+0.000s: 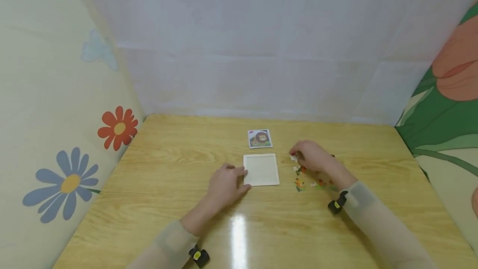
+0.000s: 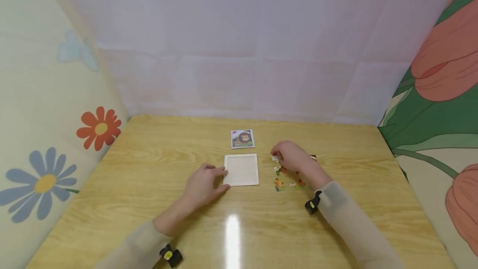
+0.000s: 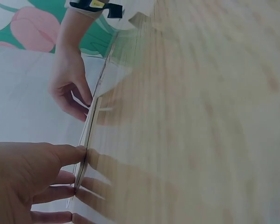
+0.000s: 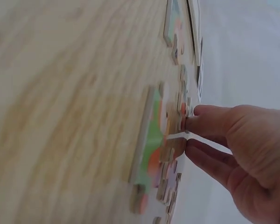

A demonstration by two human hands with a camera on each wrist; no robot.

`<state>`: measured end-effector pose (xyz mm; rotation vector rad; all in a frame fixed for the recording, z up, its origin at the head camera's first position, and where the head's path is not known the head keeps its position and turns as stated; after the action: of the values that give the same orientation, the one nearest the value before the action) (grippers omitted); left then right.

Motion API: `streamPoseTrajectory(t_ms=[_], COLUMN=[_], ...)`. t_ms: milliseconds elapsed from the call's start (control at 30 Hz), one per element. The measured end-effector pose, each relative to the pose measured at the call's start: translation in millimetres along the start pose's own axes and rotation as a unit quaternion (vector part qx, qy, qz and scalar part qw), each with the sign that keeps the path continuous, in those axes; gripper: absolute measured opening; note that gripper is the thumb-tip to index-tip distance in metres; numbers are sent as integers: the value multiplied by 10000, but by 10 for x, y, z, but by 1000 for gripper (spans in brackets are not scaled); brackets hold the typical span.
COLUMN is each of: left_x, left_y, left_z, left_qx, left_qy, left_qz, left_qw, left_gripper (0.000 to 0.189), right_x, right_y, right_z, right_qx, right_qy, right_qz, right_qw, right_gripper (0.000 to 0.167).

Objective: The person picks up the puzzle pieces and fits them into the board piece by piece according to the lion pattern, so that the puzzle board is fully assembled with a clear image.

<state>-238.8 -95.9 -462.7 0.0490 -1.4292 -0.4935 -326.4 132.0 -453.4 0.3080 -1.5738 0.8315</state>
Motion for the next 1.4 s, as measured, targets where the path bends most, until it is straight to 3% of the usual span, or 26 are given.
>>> streamPoseTrajectory(t_ms=[267,433,733,867,1100,1400], left_x=[14,6,-24,-23,-10,26], left_y=[-8,-8,-39,-61,-44,-47], left_z=[1,4,8,20,17,20], left_qx=[6,30,207,272,142,106], left_qy=[-42,-77,-171,-154,-152,14], left_qz=[33,25,-65,-105,-49,-163], left_qw=[10000,10000,9996,9995,9998,9998], left_gripper=[43,43,45,45,45,44], right_x=[-10,46,135,65,-198,-387], right_y=[57,9,-386,-571,-863,-1072], right_z=[93,122,353,510,746,859], right_qx=[1,-36,348,558,868,944], right_qy=[-95,59,301,311,-67,-293], right_qz=[-122,38,129,131,-39,-300], right_qw=[9999,10000,9989,9979,9962,9947], right_gripper=[32,32,25,23,21,23])
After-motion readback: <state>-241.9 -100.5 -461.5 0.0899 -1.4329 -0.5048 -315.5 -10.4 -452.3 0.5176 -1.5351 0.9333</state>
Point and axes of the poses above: each hand's wrist, its own z-axis towards the middle knuckle, its own x-axis out of the back of the hand, y = z × x, the point moved 9 cm from there along z, towards the middle knuckle, and after that the axes turned 3 degrees about x, right-handed, at the moved point
